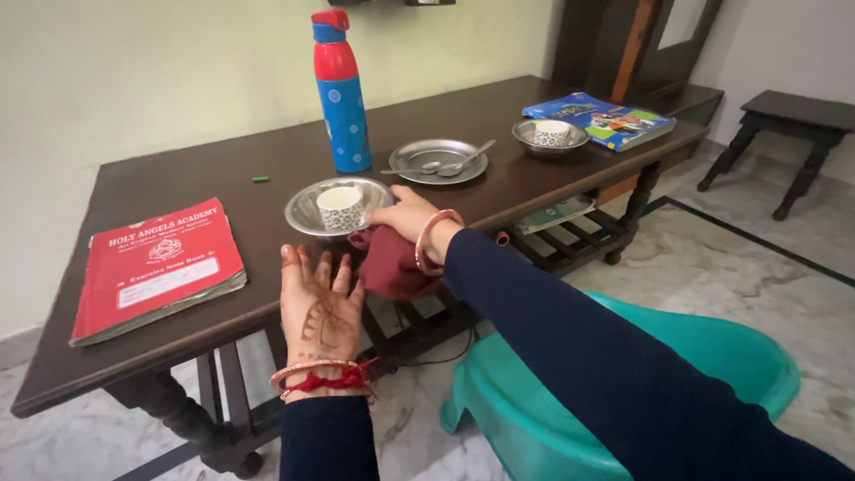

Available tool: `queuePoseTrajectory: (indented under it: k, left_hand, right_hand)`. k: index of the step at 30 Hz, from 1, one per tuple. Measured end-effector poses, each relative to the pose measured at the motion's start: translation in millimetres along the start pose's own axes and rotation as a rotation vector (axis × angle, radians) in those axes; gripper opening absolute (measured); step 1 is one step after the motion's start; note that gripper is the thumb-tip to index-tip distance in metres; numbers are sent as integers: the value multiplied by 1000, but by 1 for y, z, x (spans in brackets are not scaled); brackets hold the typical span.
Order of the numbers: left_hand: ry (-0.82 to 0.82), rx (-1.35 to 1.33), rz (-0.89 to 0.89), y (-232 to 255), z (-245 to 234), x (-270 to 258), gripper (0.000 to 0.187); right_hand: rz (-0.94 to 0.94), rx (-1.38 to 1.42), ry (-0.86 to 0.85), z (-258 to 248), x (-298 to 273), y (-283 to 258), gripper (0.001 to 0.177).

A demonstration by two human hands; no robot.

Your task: The person wipes the surface of a wooden table and several books using a cloth.

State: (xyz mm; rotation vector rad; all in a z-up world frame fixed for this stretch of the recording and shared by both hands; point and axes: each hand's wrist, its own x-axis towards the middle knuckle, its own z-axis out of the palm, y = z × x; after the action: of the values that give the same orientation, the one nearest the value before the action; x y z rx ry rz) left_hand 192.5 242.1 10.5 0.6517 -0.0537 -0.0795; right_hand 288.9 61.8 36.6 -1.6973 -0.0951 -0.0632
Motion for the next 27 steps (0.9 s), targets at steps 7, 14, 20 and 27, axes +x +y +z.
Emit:
queuePoseTrajectory:
  k: [7, 14, 20, 27]
  left_hand:
    - [-51, -12, 80, -24, -10, 20, 77]
    - [104, 736, 296, -73, 10, 26, 48]
    - [-71, 1438, 778, -114, 26, 24, 44]
    - [-181, 1648, 835, -118, 43, 19, 69]
  right_hand:
    - [-114, -23, -220, -12, 18, 23, 73]
    - [-175, -1268, 274, -39, -27, -10, 31]
    - [-26, -1379, 332, -65, -21, 2, 39]
    - [-13, -1367, 360, -75, 5, 7, 73]
